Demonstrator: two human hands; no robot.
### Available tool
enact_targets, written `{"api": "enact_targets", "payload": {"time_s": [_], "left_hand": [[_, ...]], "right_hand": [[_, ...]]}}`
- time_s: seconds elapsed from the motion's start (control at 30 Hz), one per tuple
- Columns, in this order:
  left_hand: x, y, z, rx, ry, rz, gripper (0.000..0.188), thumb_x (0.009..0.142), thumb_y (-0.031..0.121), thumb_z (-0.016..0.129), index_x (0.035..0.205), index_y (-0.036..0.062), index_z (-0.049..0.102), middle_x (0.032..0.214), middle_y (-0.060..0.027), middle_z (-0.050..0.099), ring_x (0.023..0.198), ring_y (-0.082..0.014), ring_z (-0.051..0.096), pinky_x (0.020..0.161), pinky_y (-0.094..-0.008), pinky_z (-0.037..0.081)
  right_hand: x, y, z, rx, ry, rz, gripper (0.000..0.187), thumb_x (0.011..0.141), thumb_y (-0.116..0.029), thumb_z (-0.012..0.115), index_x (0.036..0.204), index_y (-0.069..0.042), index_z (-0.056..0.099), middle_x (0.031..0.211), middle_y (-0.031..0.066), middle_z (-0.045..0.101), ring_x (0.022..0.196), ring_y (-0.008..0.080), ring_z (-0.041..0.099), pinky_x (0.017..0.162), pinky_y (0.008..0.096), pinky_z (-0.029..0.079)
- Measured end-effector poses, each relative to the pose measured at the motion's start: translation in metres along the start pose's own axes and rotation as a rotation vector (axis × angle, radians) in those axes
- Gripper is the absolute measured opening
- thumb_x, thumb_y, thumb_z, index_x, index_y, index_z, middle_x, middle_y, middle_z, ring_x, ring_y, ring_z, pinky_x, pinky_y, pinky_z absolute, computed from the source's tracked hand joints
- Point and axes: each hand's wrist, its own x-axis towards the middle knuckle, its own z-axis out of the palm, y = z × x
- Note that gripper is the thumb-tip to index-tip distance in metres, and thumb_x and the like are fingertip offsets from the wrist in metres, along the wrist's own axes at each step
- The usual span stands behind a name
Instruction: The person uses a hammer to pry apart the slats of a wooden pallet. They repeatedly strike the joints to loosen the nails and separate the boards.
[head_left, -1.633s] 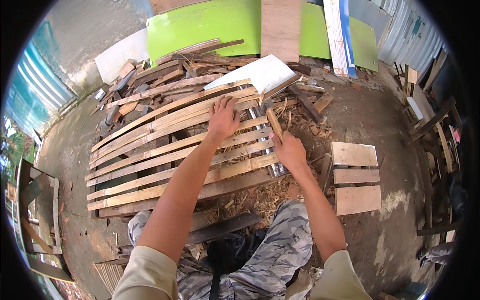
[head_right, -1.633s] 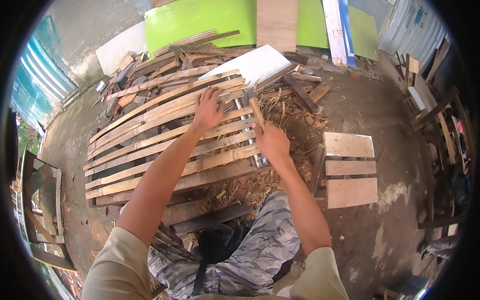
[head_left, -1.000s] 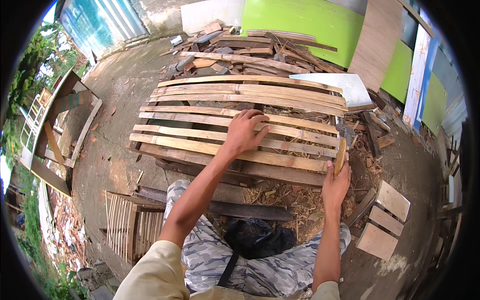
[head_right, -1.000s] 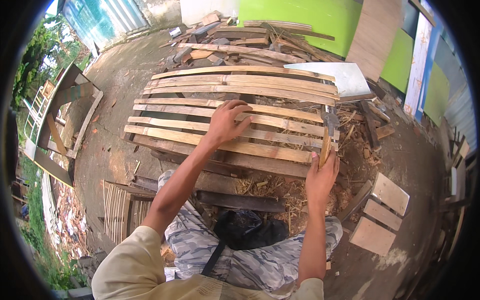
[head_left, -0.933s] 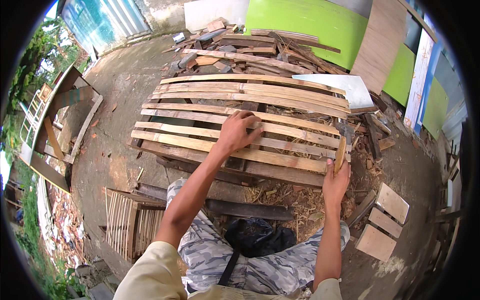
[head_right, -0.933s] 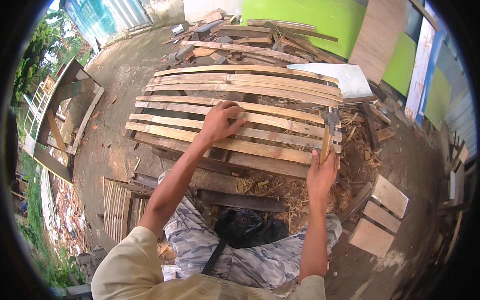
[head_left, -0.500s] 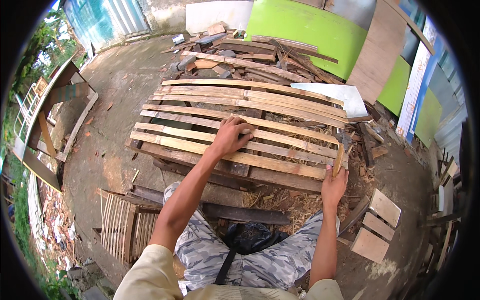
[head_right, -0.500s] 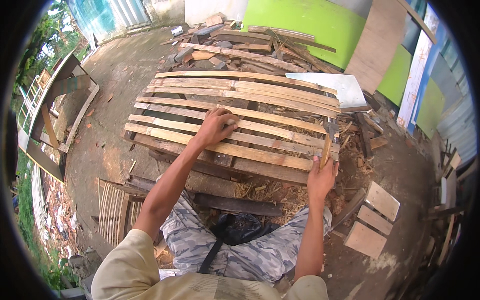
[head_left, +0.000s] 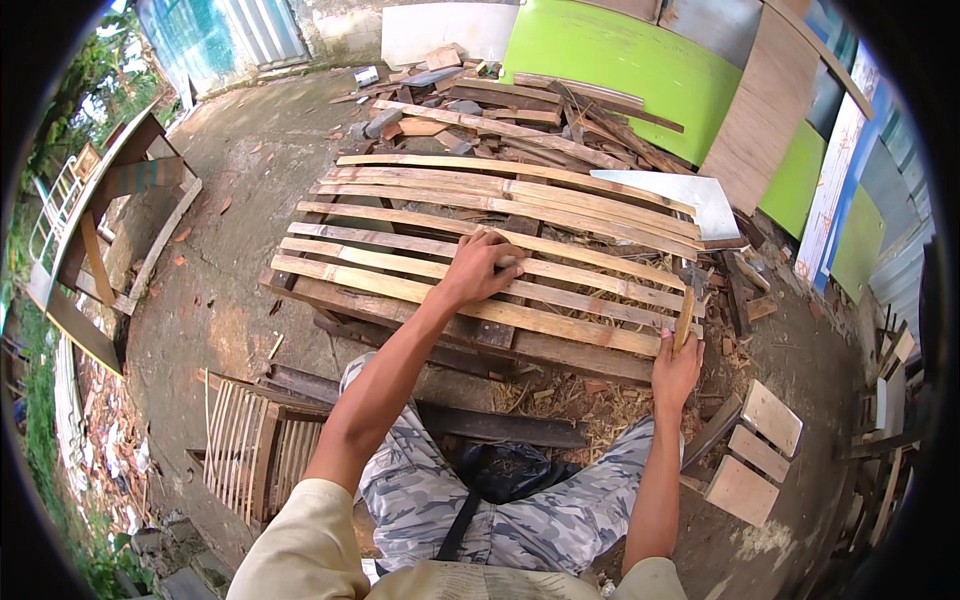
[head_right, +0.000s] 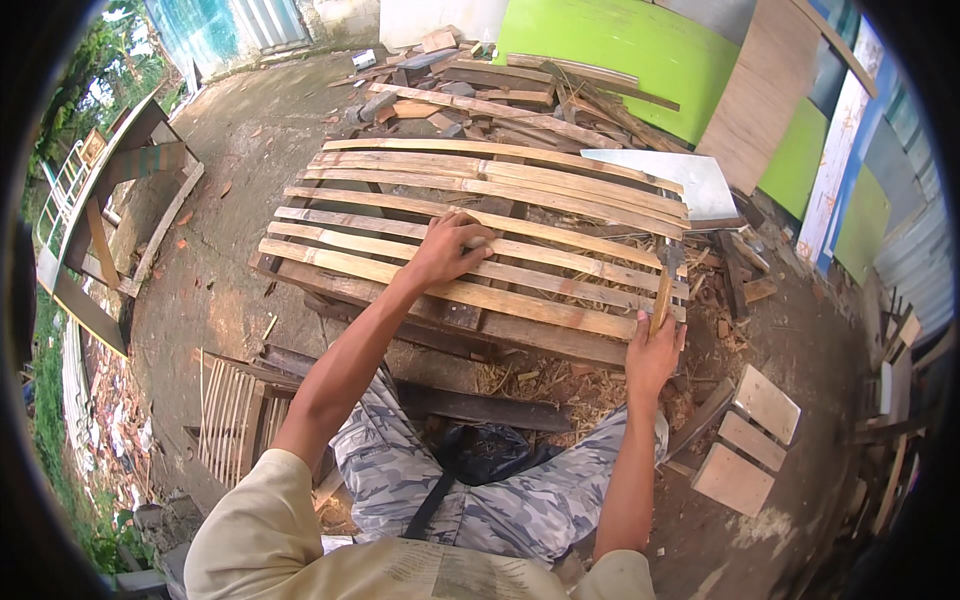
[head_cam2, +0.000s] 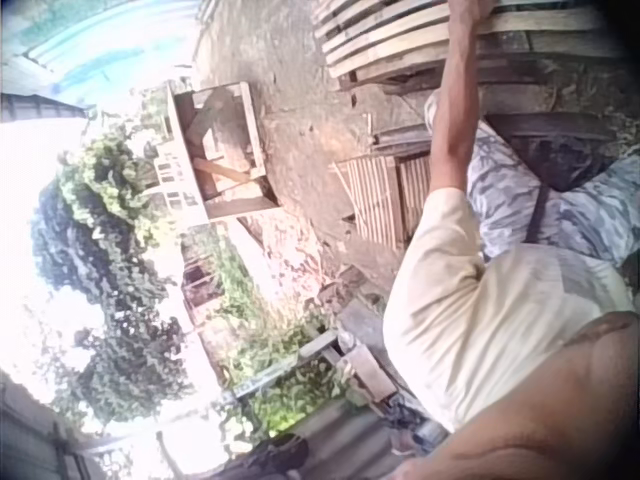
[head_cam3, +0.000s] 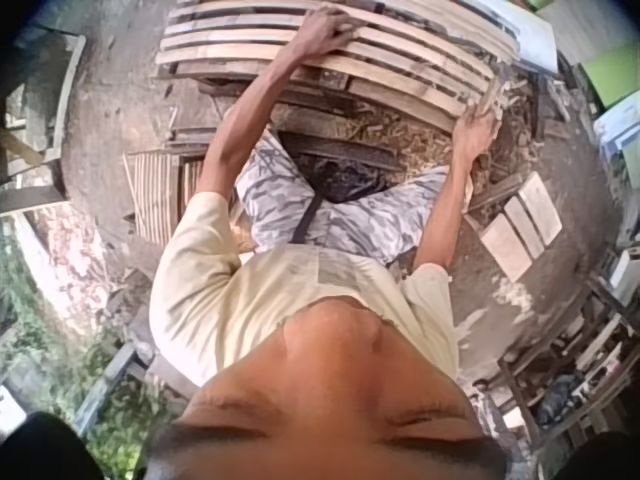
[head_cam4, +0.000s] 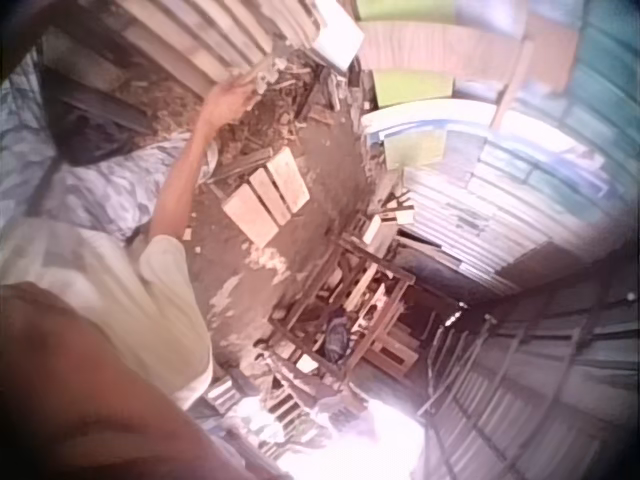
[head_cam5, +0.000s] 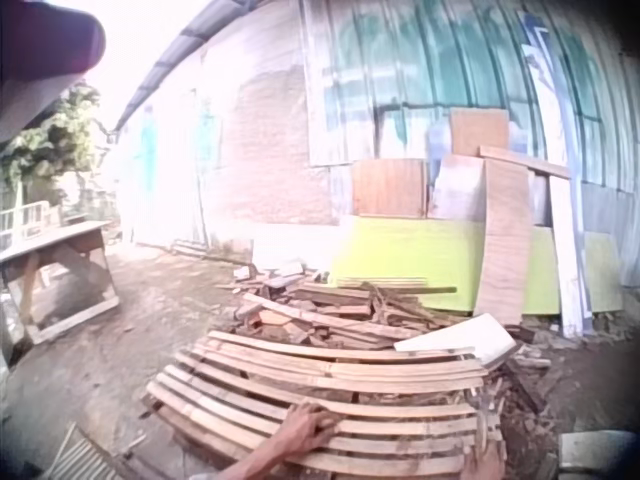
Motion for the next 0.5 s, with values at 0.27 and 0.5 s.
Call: {"api": "enact_targets", "payload": {"time_s": [0.27,0.5], "left_hand": [[0.0074,-0.0096,0.0000,-0.045,-0.043,-0.012,0.032,0.087,0.035,0.073,0.114,0.0181,0.074,0.115,-0.0115,0.066,0.117,-0.0326,0.055,0.106,-0.0512,0.032],[0.0083,-0.0076,-0.0004,-0.075,0.010,0.010,0.030,0.085,0.032,0.074,0.110,0.0158,0.075,0.113,-0.0102,0.067,0.117,-0.0323,0.055,0.104,-0.0488,0.034]], "right_hand": [[0.0005,0.0011,0.0026,0.004,-0.021,0.043,0.049,0.100,-0.035,0.060,0.132,0.001,0.055,0.122,0.0288,0.063,0.128,0.0530,0.049,0.112,0.0537,0.037],[0.0029,0.0066,0.0054,0.028,-0.013,0.032,0.051,0.099,-0.037,0.061,0.134,0.000,0.055,0.124,0.0305,0.062,0.130,0.0554,0.045,0.109,0.0566,0.038]]}}
